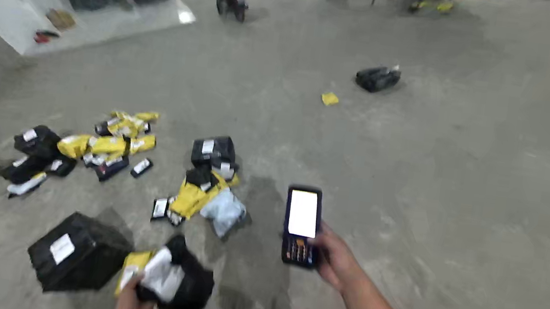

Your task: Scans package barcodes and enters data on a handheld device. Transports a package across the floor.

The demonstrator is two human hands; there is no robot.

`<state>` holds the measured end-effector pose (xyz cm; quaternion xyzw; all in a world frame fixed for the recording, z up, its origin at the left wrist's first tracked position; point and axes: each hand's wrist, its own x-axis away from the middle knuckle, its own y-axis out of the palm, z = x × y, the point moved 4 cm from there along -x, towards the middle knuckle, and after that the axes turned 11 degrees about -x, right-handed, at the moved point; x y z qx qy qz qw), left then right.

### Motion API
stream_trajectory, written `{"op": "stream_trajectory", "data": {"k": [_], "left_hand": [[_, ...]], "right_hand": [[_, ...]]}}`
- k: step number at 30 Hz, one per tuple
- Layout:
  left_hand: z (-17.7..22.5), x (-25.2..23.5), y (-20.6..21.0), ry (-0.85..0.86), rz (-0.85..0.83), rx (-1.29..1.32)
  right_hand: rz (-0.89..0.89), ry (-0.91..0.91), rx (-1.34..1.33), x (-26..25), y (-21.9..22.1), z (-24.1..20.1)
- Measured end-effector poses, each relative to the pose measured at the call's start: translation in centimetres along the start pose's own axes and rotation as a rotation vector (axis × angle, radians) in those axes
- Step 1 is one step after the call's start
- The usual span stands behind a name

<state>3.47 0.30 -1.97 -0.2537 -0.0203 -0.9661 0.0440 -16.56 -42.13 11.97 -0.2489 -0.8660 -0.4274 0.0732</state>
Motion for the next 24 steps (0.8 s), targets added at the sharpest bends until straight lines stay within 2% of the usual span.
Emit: {"op": "stream_trajectory", "data": {"k": [4, 8, 13, 16, 19, 24], "left_hand": [[3.4, 1.2, 2.3, 0.02, -0.132, 0.036], [6.7, 2.2, 4.6, 0.078, -0.096, 0.024], [10.6, 3.8, 6.8, 0.29, -0.073, -0.157], [12.2, 5.0, 7.9, 0.407, -0.054, -0.228], [13.0, 5.8, 8.3, 0.447, -0.058, -0.246], [13.6, 6.2, 7.7, 0.447, -0.062, -0.233]], "right_hand": [[-0.143, -0.01, -0.065, 0.6, 2.4, 0.0], [-0.2, -0.004, -0.078, 0.7, 3.0, 0.8], [-0.156, 0.011, -0.059, 1.0, 3.1, 1.6], [-0.045, 0.018, -0.037, 1.0, 2.9, 2.0], [0.027, 0.034, -0.014, 0.9, 2.2, 2.5], [-0.036, 0.072, -0.021, 1.1, 1.6, 3.2]]}}
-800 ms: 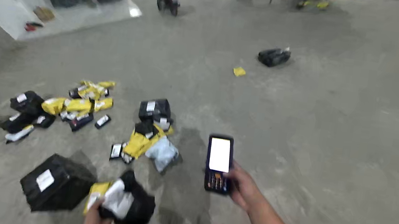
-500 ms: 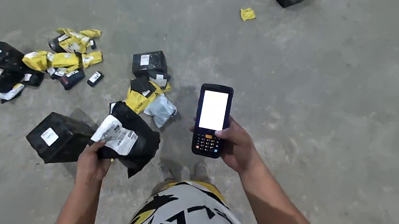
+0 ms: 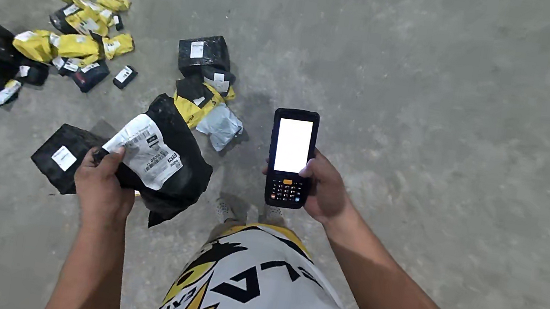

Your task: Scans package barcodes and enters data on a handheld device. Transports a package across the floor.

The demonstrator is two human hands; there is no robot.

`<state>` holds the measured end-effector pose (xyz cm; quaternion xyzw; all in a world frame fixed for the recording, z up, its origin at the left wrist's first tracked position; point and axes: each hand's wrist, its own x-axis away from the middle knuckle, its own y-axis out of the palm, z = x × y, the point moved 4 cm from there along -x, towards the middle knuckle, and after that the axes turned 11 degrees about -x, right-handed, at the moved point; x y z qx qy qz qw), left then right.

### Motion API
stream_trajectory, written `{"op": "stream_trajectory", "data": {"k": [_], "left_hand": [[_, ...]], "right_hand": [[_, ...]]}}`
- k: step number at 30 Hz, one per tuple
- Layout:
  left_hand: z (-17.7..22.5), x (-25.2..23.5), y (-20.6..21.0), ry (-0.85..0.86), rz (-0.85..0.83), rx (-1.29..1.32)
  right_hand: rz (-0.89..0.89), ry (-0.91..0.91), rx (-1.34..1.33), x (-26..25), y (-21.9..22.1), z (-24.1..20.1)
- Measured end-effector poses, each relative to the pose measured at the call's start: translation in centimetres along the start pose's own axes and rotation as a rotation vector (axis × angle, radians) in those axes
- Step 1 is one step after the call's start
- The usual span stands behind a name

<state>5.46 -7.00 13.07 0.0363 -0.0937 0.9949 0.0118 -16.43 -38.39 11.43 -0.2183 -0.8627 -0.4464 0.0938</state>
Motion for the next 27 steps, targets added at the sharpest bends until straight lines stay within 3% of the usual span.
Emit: {"op": "stream_trajectory", "data": {"k": [8, 17, 21, 27], "left_hand": [[0.8, 0.9, -1.0, 0.029, 0.001, 0.067], [0.6, 1.7, -1.0, -0.002, -0.054, 0.139], [1.1, 1.6, -0.9, -0.013, -0.081, 0.168], [2.3, 1.3, -1.0, -0.025, -0.114, 0.247]], "right_hand": [[0.045, 0.025, 0.055, -0.1, 0.6, 0.6], [-0.021, 0.022, 0.101, -0.1, 1.2, 1.7], [0.043, 0.056, 0.127, -0.5, 1.4, 2.4], [-0.192, 0.28, 0.041, 0.0, 1.7, 3.8]]}}
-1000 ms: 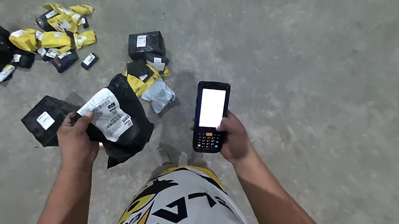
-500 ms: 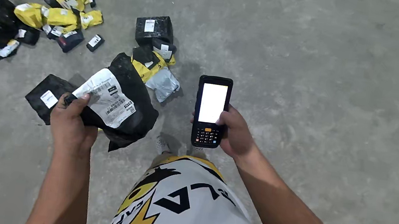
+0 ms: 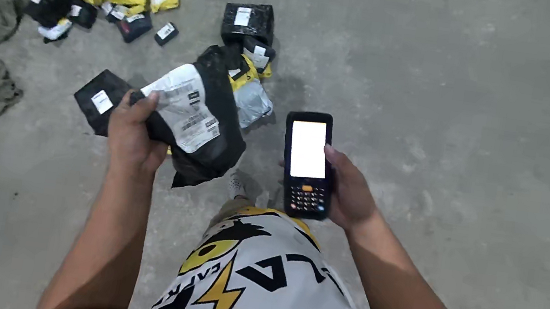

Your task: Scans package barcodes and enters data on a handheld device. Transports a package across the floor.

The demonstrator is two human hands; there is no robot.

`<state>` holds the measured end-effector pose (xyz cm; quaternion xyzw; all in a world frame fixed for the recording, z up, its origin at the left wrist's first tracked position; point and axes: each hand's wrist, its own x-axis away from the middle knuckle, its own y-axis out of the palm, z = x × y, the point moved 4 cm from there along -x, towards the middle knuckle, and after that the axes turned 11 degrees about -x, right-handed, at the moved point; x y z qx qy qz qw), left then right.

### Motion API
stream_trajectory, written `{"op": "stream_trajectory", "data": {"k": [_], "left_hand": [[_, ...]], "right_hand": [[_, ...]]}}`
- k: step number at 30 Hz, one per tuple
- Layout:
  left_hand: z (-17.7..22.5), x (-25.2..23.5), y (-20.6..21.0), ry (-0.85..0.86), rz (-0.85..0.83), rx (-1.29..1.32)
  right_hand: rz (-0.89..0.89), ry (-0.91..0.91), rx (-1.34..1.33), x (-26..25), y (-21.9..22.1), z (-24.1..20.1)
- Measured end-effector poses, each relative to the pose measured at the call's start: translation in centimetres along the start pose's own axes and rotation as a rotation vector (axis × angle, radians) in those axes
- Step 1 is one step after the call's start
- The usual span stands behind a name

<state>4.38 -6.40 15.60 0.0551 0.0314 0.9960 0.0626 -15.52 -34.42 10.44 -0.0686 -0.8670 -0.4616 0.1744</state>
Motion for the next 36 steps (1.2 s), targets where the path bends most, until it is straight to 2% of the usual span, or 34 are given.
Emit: {"op": "stream_trajectory", "data": {"k": [3, 7, 10, 15, 19, 23, 27, 31, 36], "left_hand": [[0.6, -0.3, 0.0, 0.015, -0.038, 0.021], [1.2, -0.5, 0.0, 0.036, -0.108, 0.077], [1.0, -0.5, -0.2, 0.077, -0.141, 0.091], [1.4, -0.5, -0.3, 0.057, -0.151, 0.082], [1.8, -0.1, 0.1, 0.062, -0.158, 0.087], [2.1, -0.4, 0.3, 0.047, -0.157, 0.107], [1.9, -0.2, 0.3, 0.027, -0.179, 0.111], [1.5, -0.1, 0.8, -0.039, -0.129, 0.19], [2.3, 0.2, 1.7, -0.066, -0.144, 0.289]], "right_hand": [[-0.183, 0.199, -0.188, 0.7, 0.1, 1.3], [-0.322, 0.547, -0.376, 2.2, 0.3, 3.5], [-0.352, 0.62, -0.415, 3.0, 1.0, 4.3], [-0.348, 0.536, -0.382, 3.0, 1.0, 4.1], [-0.181, 0.243, -0.134, 2.8, 1.6, 3.1], [-0.142, -0.003, -0.053, 1.8, 2.2, 1.8], [-0.089, -0.047, -0.001, 1.7, 2.6, 1.0], [-0.053, -0.071, 0.064, 1.5, 2.6, 1.1], [-0.025, -0.068, 0.03, 1.2, 2.4, 1.1]]}}
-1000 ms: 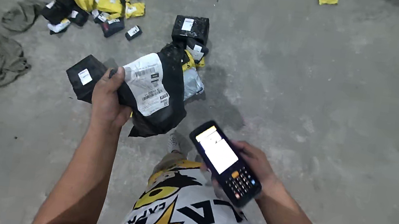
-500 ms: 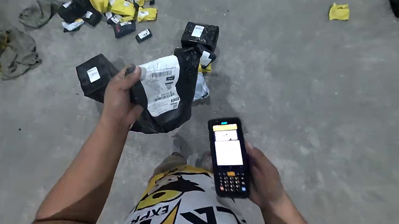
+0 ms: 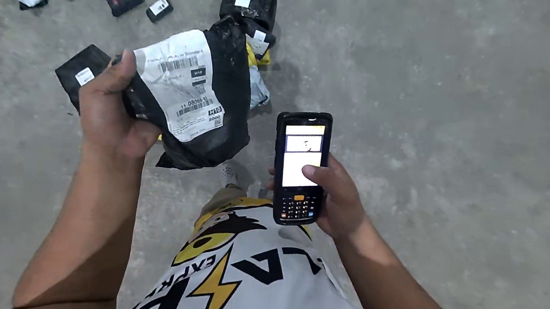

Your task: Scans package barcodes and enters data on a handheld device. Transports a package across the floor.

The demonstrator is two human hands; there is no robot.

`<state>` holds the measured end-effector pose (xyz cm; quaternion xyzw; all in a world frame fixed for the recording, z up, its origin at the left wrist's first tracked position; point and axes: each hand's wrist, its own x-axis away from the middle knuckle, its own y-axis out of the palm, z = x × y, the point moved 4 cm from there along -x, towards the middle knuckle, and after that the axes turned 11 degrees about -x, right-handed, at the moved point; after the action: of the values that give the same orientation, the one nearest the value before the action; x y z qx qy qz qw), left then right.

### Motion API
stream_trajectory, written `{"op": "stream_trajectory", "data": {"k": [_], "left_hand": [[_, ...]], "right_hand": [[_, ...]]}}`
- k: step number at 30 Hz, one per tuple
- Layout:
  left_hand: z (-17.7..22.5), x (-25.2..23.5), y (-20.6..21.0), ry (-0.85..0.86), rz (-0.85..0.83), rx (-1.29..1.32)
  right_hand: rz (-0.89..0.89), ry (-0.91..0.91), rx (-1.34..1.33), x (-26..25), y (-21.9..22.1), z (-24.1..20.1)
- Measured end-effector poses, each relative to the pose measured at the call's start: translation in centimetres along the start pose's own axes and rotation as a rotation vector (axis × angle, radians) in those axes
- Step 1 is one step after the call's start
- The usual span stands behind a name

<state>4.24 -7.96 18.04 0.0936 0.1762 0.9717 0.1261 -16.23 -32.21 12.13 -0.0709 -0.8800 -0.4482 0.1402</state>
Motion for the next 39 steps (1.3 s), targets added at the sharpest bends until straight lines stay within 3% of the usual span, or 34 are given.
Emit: {"op": "stream_trajectory", "data": {"k": [9, 15, 22, 28, 32, 39], "left_hand": [[0.9, -0.4, 1.4, 0.04, -0.053, 0.011], [0.4, -0.9, 1.6, 0.016, -0.001, -0.004], [0.4, -1.2, 2.2, 0.006, -0.02, 0.01], [1.0, -1.0, 3.2, 0.001, -0.023, 0.035], [1.5, -0.9, 3.6, 0.009, -0.052, 0.041], [2.0, -0.9, 3.9, 0.014, -0.09, 0.094]], "right_hand": [[0.077, -0.007, 0.062, -0.9, -0.4, -0.4], [0.079, -0.003, 0.092, -1.5, -0.8, -0.6], [0.215, 0.041, 0.112, -2.5, -1.7, -0.7], [0.107, 0.168, -0.059, -2.7, -2.0, -0.8], [0.011, 0.175, -0.031, -3.0, -2.4, -1.0], [-0.253, 0.163, -0.276, -2.5, -1.1, 0.1]]}}
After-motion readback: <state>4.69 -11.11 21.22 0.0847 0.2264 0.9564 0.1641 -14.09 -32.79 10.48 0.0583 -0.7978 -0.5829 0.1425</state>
